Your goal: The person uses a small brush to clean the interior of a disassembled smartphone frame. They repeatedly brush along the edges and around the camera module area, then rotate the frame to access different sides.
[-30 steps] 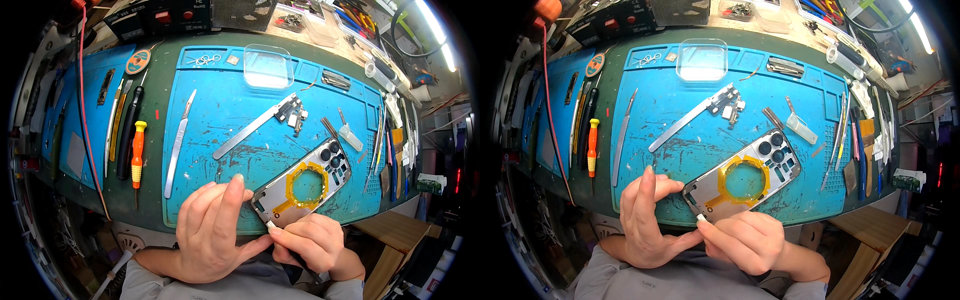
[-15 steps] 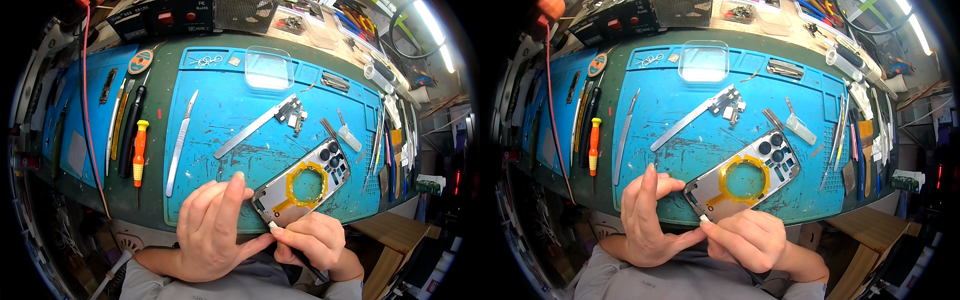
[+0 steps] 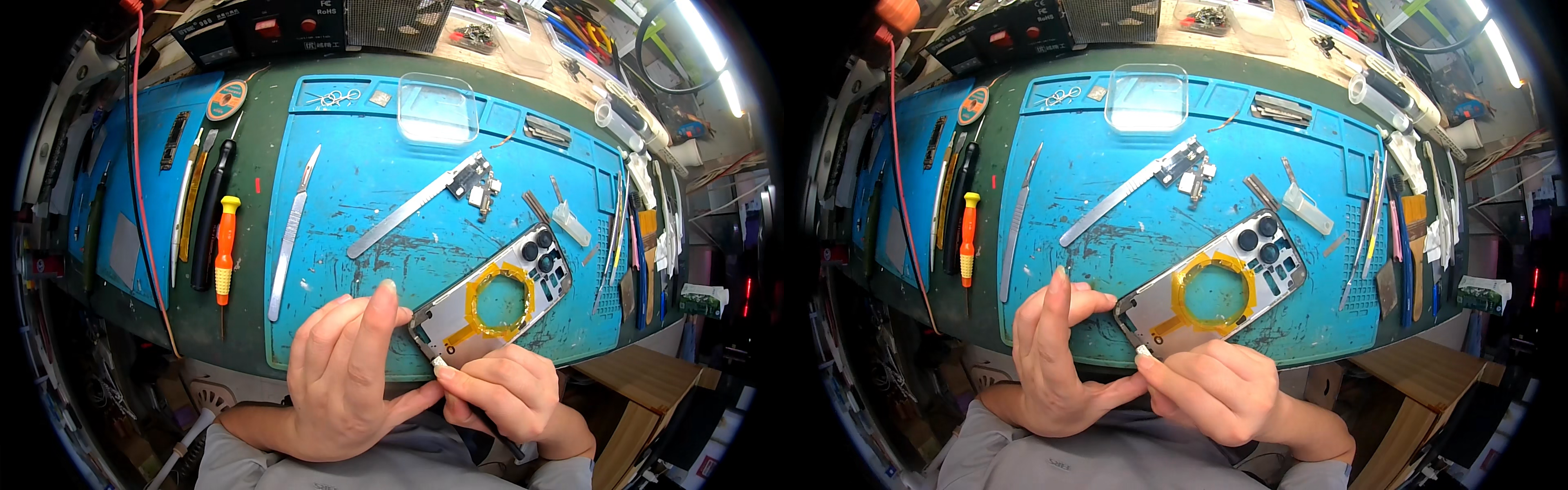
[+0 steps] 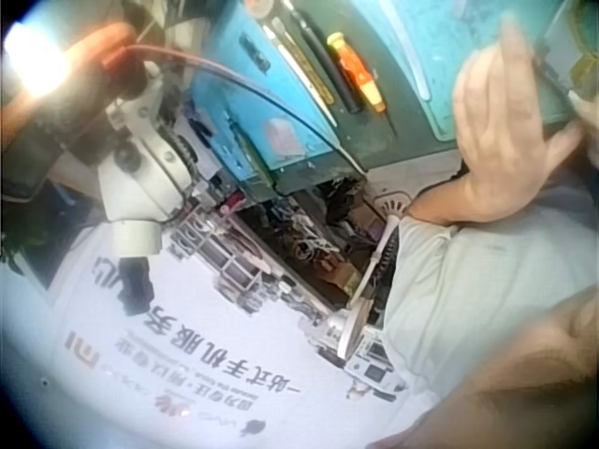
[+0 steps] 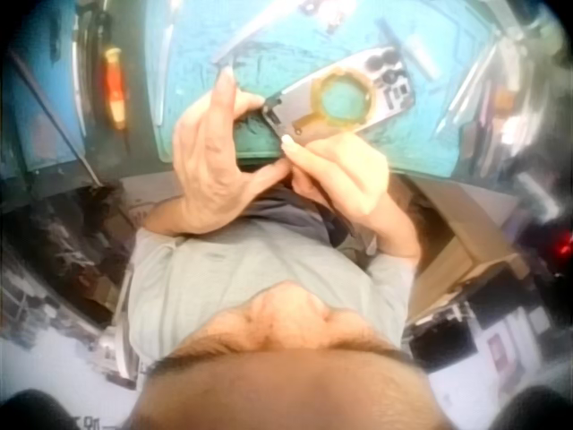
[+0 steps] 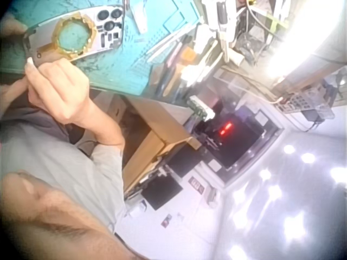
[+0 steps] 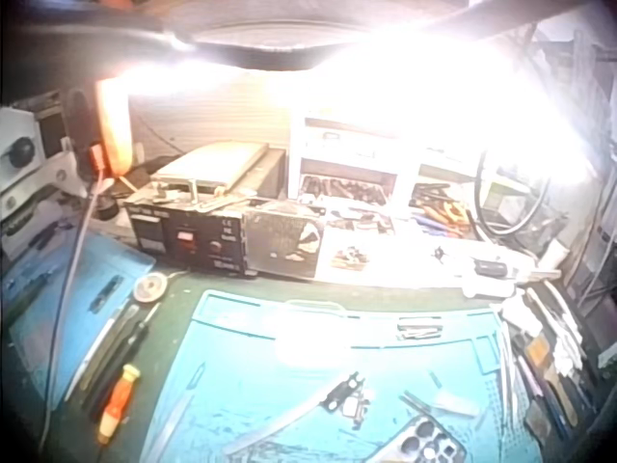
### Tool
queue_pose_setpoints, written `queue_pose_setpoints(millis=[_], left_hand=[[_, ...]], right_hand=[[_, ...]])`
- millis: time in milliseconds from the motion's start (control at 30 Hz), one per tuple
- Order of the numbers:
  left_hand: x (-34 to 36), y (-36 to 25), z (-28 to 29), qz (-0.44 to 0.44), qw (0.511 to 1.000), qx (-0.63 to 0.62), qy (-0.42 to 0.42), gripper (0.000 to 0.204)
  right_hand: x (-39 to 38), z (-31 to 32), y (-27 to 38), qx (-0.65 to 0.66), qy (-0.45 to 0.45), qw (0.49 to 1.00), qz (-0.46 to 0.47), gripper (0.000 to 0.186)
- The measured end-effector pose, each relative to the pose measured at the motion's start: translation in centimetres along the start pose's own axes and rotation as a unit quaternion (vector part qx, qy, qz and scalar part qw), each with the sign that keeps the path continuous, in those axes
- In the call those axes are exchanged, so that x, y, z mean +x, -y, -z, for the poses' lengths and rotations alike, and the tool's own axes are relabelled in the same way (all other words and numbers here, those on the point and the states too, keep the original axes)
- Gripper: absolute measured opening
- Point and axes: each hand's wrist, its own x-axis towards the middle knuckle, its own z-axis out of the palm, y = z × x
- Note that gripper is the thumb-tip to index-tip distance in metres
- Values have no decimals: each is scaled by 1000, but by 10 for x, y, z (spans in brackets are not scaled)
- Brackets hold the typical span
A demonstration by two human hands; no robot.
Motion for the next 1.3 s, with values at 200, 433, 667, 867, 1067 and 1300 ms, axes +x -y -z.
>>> queue_pose_setpoints(millis=[200,433,667,867,1067,1300], left_hand=[[1,2,0,-5,1000,0,-2,124],[0,1,-1,-1,1000,10,-6,124],[0,1,-1,0,1000,8,-6,124],[0,-1,-1,1,1000,10,-5,124],[0,0,0,2,1000,4,-1,125],[0,0,1,1,1000,2,1,125]], right_hand=[[-3,0,-2,9,-11,1000,5,26],[-3,-1,0,17,-19,1000,-6,20],[-2,1,0,13,-4,1000,-5,21],[-1,0,1,7,-2,1000,-4,24],[0,0,0,6,0,1000,-2,27],[2,1,0,7,4,1000,-5,27]])
